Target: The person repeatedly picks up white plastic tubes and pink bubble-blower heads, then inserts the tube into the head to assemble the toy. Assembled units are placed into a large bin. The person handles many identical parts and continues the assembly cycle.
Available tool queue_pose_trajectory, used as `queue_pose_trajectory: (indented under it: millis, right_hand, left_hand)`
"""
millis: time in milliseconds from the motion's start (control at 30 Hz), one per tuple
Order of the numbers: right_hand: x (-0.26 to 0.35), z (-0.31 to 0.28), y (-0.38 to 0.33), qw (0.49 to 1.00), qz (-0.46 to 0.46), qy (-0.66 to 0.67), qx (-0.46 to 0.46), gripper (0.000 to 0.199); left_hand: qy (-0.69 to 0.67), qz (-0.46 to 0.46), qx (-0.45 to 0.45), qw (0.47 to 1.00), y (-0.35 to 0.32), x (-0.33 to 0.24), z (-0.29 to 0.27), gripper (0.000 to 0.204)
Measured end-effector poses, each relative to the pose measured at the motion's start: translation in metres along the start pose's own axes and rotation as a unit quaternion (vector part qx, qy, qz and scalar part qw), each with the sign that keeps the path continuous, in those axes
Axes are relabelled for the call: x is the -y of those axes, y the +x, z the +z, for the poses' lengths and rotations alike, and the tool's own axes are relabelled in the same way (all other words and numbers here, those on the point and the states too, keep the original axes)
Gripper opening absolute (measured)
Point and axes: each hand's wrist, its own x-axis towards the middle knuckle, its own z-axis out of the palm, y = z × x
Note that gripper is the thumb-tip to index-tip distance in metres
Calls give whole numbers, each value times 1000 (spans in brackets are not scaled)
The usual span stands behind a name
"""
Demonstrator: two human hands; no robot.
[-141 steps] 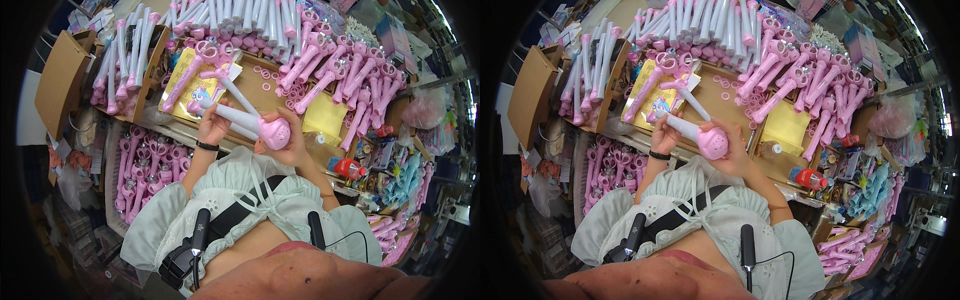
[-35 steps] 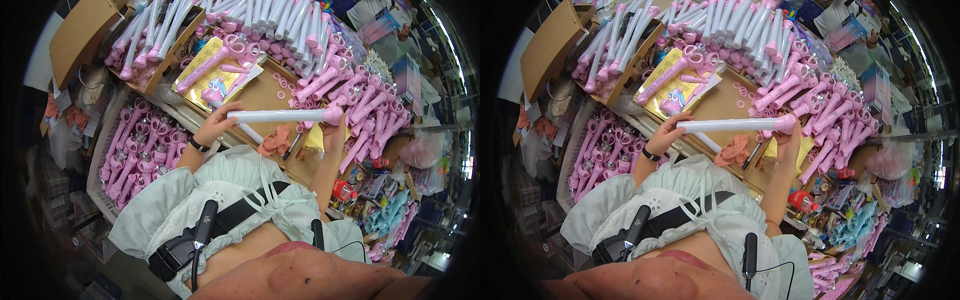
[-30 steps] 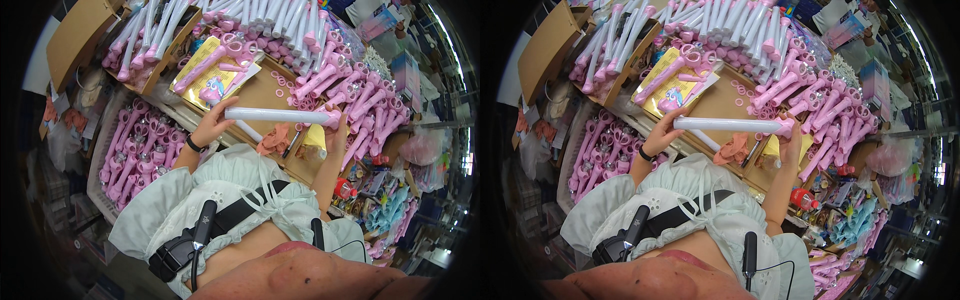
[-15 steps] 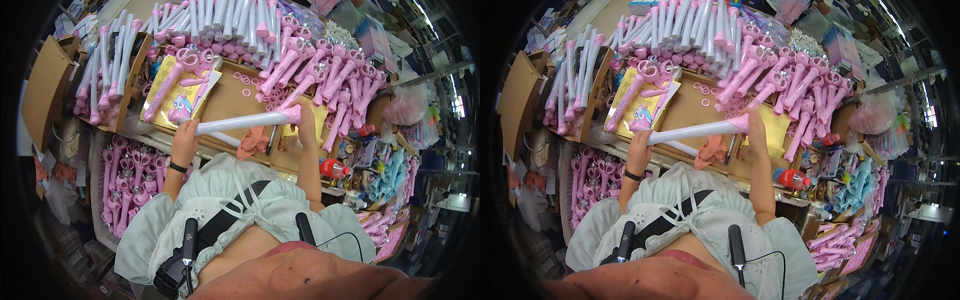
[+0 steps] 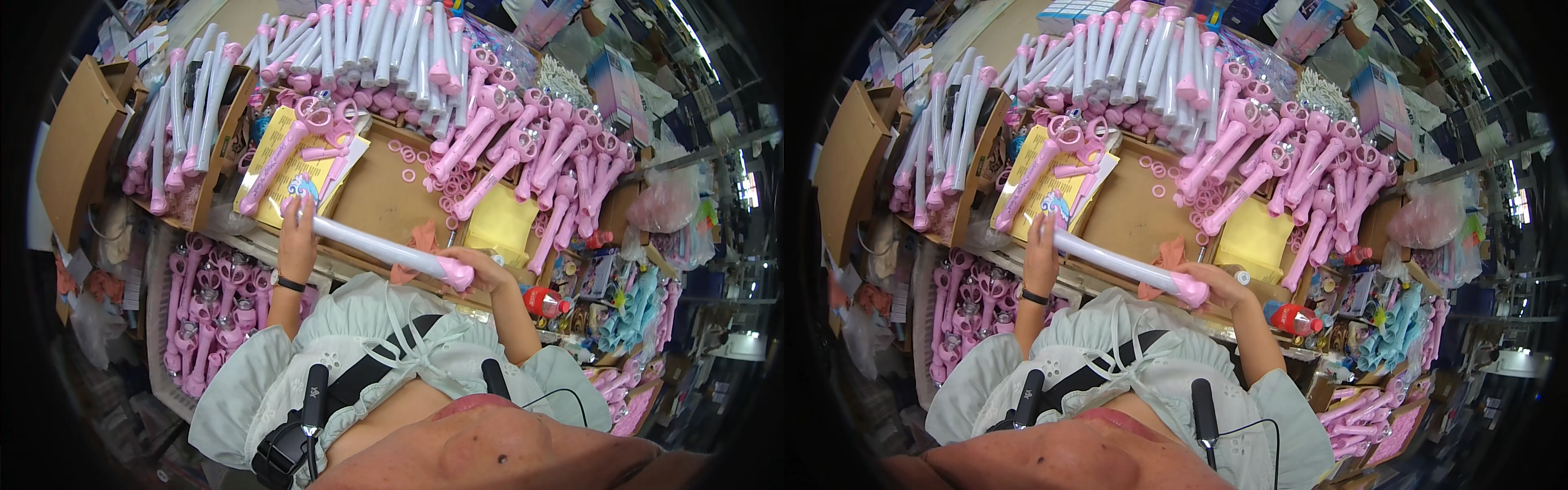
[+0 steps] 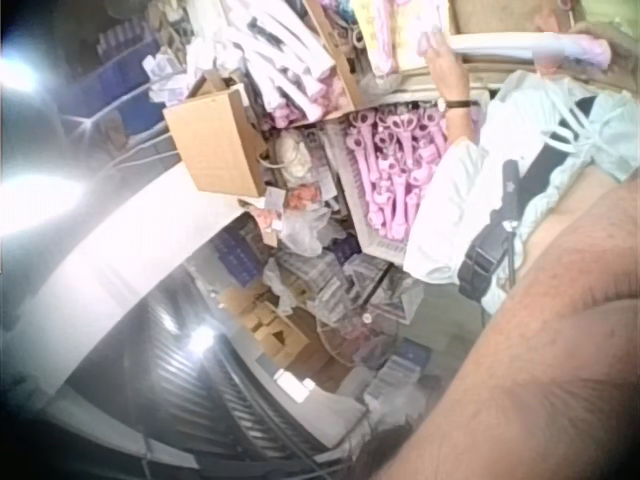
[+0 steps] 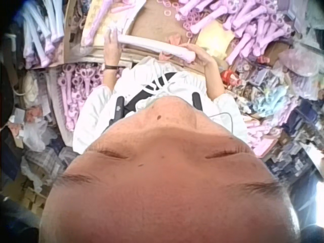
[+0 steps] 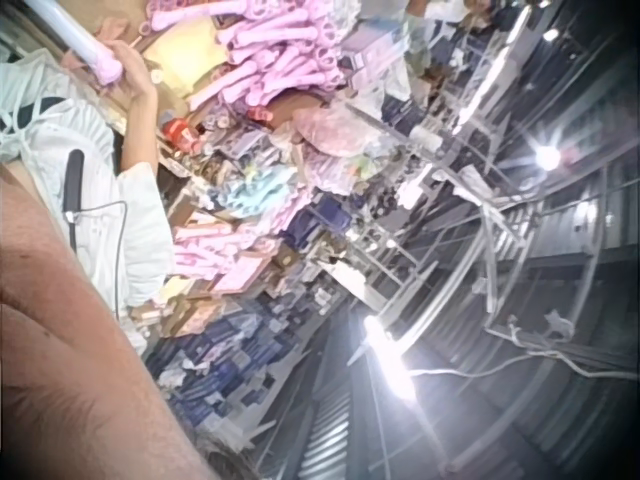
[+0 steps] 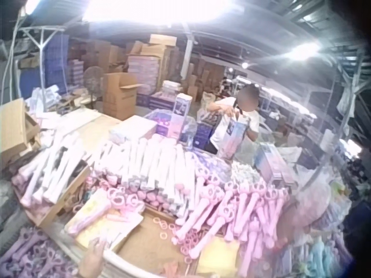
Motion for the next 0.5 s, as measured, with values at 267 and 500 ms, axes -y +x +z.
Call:
queue_pose_trajectory:
  millis: [267, 500]
  right_hand:
    - [131, -39, 95, 942, -309, -90, -99, 48]
    - [262, -53, 277, 779, -343, -347, -394, 66]
  left_hand:
    - [-84, -41, 9, 996, 6, 6, 15, 58]
    - [19, -49, 70, 996, -8, 20, 26, 28]
